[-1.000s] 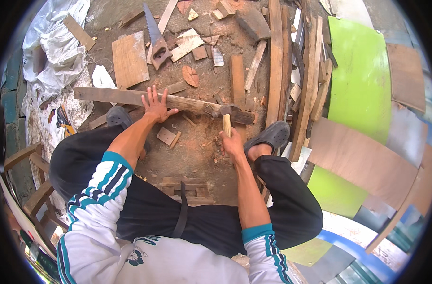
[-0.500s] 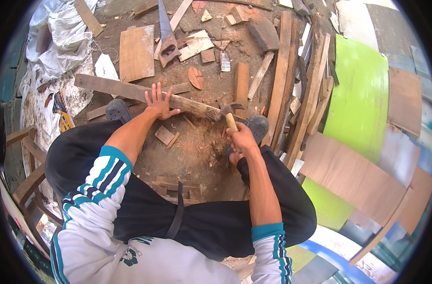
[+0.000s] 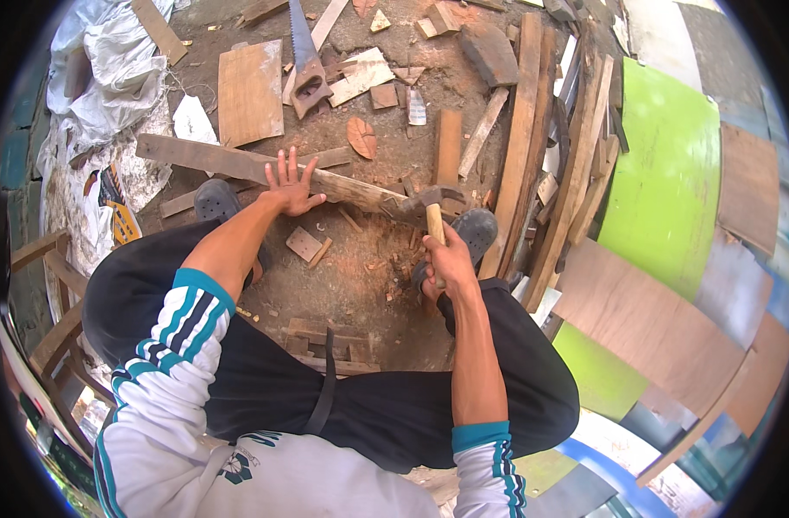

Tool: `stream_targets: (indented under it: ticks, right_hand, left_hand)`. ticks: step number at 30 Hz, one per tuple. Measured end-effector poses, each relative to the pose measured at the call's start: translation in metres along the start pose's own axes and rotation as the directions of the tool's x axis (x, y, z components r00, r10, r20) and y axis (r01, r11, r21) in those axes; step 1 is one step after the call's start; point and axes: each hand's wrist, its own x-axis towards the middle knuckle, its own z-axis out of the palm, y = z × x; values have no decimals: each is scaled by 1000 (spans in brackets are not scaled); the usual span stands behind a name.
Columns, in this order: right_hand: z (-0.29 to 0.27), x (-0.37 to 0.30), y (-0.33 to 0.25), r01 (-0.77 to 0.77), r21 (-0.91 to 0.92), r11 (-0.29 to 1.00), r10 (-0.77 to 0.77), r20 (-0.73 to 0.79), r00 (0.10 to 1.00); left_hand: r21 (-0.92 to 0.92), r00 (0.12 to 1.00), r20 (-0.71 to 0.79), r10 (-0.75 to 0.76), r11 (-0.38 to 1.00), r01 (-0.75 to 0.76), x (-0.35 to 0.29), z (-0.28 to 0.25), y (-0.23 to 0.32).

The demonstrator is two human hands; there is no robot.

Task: The person sits on the ground and repeatedly strikes a wooden plank with a hammer to break it into smaller pieces. The person adjusts the plank's position several times during the process.

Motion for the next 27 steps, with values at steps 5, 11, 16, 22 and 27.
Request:
stream_targets:
  ticks: [5,11,16,22,27]
  right_hand:
    - [5,8,11,253,89,963,-227,-228,947]
    - [15,3,60,-201,3,980,198,174,965]
    - [-10,-1,46,-15,194,981,13,11,1000]
    - [13,3,41,165,211,963,-119,-217,969]
    - [84,-11,104,-303,-142,942,335,377,864]
  left_hand:
    - [-2,998,-33,46,999,-46,4,6,-5]
    - [10,999,-35,17,1000,-17,2,8,-2]
    - [13,1000,-23,-2,1000,2,0,2,-2]
    - [27,1000,-10,-14,1000,14,3,1,-2]
    - [37,1000,0,-8,999,8,1,-1,4]
